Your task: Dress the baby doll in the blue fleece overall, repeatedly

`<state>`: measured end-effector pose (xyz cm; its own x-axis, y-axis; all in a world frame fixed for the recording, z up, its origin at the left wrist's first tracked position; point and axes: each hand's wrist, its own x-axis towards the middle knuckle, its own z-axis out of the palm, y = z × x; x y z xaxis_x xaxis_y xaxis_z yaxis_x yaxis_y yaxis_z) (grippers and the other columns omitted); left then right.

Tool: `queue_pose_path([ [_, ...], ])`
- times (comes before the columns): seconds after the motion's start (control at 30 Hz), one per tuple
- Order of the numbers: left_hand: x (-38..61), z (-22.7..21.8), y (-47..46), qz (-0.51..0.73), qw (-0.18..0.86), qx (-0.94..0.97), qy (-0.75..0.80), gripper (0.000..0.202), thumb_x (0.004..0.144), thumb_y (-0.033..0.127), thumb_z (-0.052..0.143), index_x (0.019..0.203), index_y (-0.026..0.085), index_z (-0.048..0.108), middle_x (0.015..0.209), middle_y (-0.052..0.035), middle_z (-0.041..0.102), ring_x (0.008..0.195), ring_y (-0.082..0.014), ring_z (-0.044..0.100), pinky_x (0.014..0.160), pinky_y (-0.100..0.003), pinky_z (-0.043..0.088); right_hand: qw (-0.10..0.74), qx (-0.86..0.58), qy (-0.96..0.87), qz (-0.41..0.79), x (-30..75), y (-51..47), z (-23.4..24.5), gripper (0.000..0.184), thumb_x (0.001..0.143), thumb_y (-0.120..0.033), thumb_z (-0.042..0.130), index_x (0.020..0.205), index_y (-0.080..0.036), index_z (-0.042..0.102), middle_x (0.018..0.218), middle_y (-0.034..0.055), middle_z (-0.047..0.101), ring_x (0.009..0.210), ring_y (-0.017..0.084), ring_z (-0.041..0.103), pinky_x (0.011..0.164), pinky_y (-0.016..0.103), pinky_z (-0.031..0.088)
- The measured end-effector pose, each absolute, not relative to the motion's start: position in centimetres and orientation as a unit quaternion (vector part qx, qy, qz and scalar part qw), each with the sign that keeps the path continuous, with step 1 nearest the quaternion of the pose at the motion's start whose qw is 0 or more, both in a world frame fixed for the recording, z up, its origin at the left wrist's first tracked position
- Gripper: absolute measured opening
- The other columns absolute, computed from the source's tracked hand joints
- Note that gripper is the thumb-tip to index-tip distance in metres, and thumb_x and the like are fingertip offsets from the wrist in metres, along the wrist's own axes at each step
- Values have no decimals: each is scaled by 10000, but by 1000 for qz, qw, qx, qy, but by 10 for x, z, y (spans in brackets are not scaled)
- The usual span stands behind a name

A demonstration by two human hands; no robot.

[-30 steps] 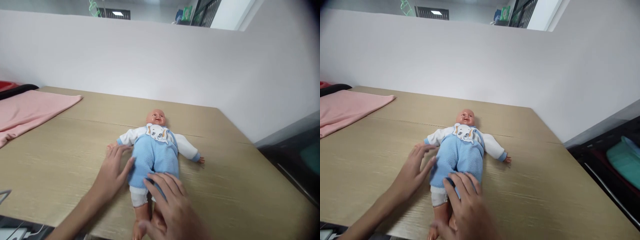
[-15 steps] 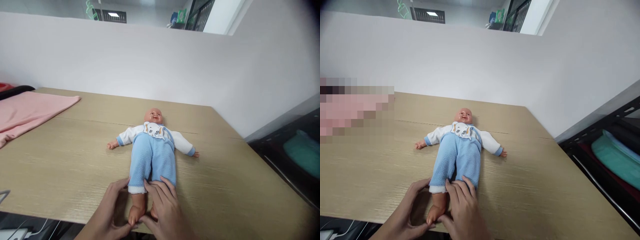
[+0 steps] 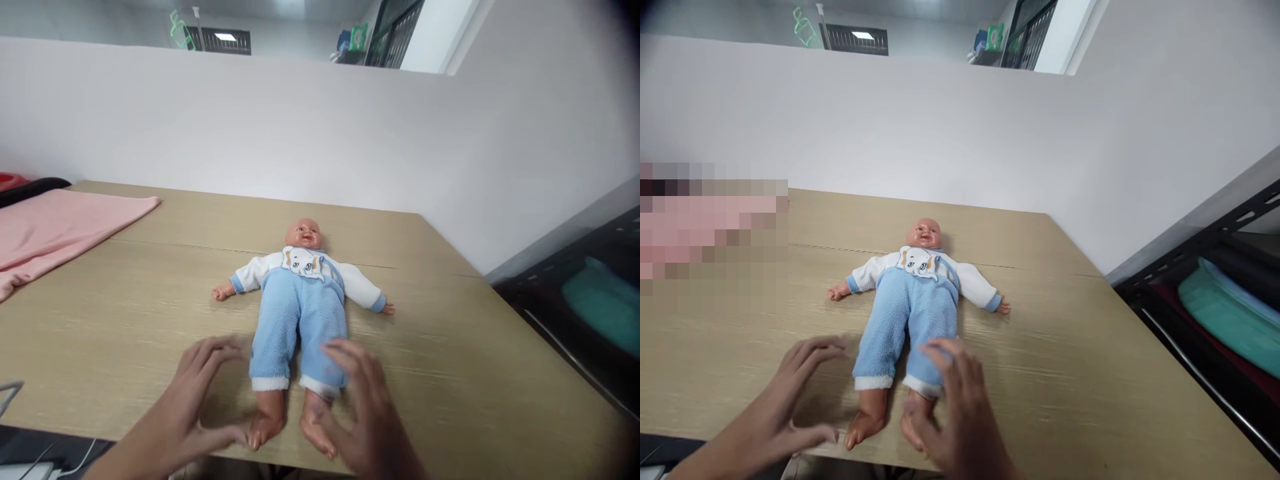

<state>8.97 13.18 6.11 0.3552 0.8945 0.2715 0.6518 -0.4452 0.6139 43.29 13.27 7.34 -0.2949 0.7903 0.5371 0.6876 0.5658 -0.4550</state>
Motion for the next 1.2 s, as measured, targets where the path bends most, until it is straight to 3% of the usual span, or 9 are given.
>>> queue_pose_path([
  [0.1,105,101,168,311,202,808,458,387,1142,459,615,1523,397,615,1578,-77,660,1500,-344,596,1262,-558,516,389,-509,-768,10,488,179,78,510,1074,-358,658,1567,-304,542,1464,162,709,1403,421,662,1199,657,546],
  [0.27,191,140,276,316,157,852,388,299,1152,462,614,1389,283,652,1471,-109,702,1424,-349,601,1239,-546,480,315,-599,-736,-29,578,274,46,740,920,-547,699,1539,-155,599,1488,291,696,1413,508,643,1200,726,497],
  [0.4,263,133,360,176,79,916,352,282,1073,326,727,1320,192,714,1418,-184,735,1368,-401,624,1187,-590,487,314,-596,-736,61,604,292,31,574,871,-571,757,1340,-241,741,1377,202,789,1308,440,719,1156,636,550],
  [0.5,289,119,388,116,62,937,323,191,1063,297,739,1202,169,768,1256,-176,787,1228,-371,678,1101,-521,521,345,-586,-721,132,599,282,36,407,875,-529,809,1170,-250,776,1184,141,833,1138,382,766,1054,559,607],
  [0.63,288,104,388,147,63,940,301,222,1133,350,650,1206,170,758,1227,-162,799,1179,-355,668,1048,-493,517,435,-582,-633,268,580,287,49,507,840,-591,867,1171,-245,703,1052,79,795,953,291,764,892,437,648],
  [0.77,279,99,378,222,46,943,245,328,1200,429,515,1270,191,729,1200,-138,795,1133,-314,681,1004,-446,513,540,-527,-593,282,551,323,67,603,775,-732,896,933,-305,499,911,-8,638,912,236,682,932,400,622],
  [0.87,272,96,375,284,-3,944,166,354,1227,407,435,1291,239,740,1241,-112,798,1121,-268,693,1071,-448,482,539,-508,-619,261,522,343,74,568,794,-663,882,923,-312,454,884,-23,603,888,234,661,934,402,602],
  [1.03,260,90,371,366,-52,922,110,364,1222,301,415,1311,297,768,1231,-69,817,1032,-225,682,1175,-467,432,423,-500,-732,185,490,336,66,280,816,-433,758,935,-301,542,888,15,669,864,269,655,872,421,573],
  [1.2,263,99,371,438,115,879,148,313,1187,452,577,1161,227,794,1114,-87,801,1041,-238,695,1059,-443,482,395,-435,-799,126,497,322,66,161,896,-324,701,1044,-280,658,1120,91,728,1100,327,685,1014,483,574],
])
